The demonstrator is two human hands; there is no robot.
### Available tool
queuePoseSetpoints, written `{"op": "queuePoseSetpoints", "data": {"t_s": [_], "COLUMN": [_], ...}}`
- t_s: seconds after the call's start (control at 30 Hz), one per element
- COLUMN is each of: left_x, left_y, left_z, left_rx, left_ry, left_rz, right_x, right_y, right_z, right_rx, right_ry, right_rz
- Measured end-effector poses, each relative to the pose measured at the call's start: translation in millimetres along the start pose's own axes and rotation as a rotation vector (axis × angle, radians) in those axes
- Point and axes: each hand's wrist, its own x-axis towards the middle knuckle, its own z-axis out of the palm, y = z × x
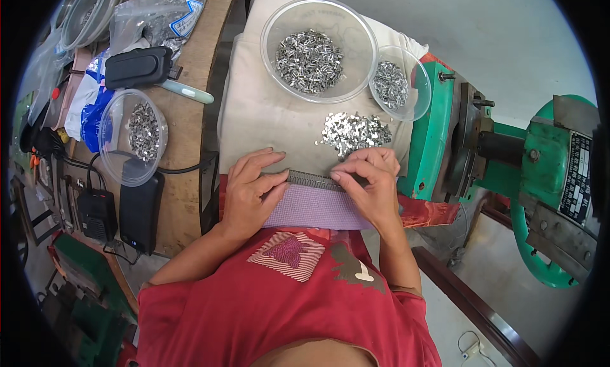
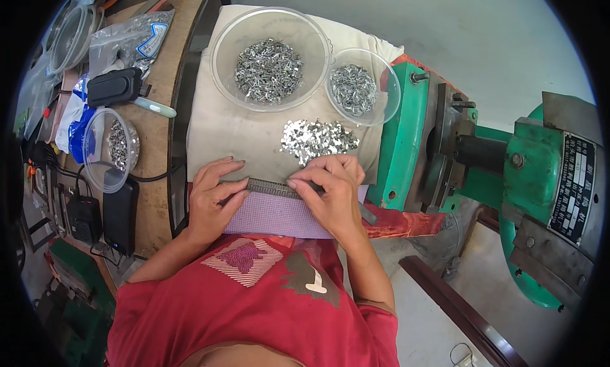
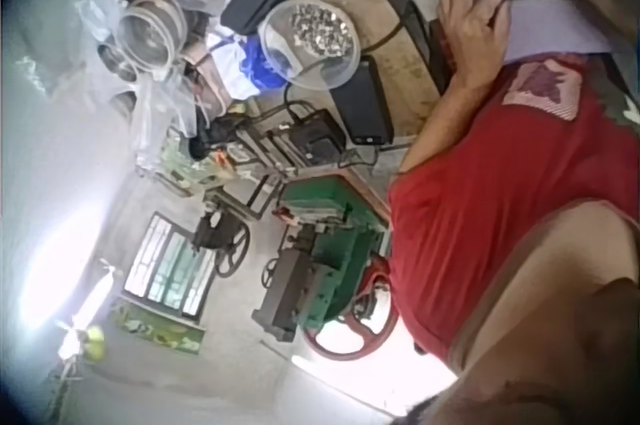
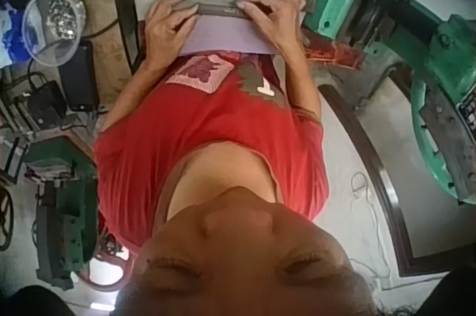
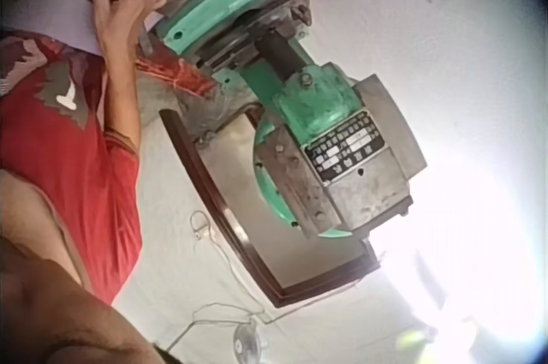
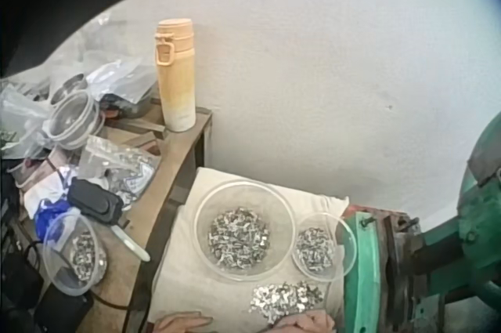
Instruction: The person aligns small metal fasteners into slots of a metal fixture, places the fixture into a press machine, presses it, and then removes the fixture to arrange additional metal components onto it.
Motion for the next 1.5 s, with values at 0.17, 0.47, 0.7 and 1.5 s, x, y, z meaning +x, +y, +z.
{"op": "queuePoseSetpoints", "data": {"t_s": [0.17, 0.47, 0.7, 1.5], "left_x": [1.1, 0.2, -0.3, -0.7], "left_y": [0.4, 2.3, 4.1, 0.4], "left_z": [0.2, -2.1, -3.3, -1.7], "left_rx": [-0.004, 0.024, 0.012, 0.027], "left_ry": [-0.001, -0.024, -0.039, -0.039], "left_rz": [0.000, 0.015, -0.011, -0.002], "right_x": [-1.5, 26.3, 72.8, 128.0], "right_y": [-19.0, -7.7, 12.9, 29.0], "right_z": [-8.7, -41.9, -67.7, -56.0], "right_rx": [-0.155, -0.253, -0.137, -0.268], "right_ry": [0.015, 0.281, 0.348, 0.005], "right_rz": [-0.163, -0.181, -0.009, 0.095]}}
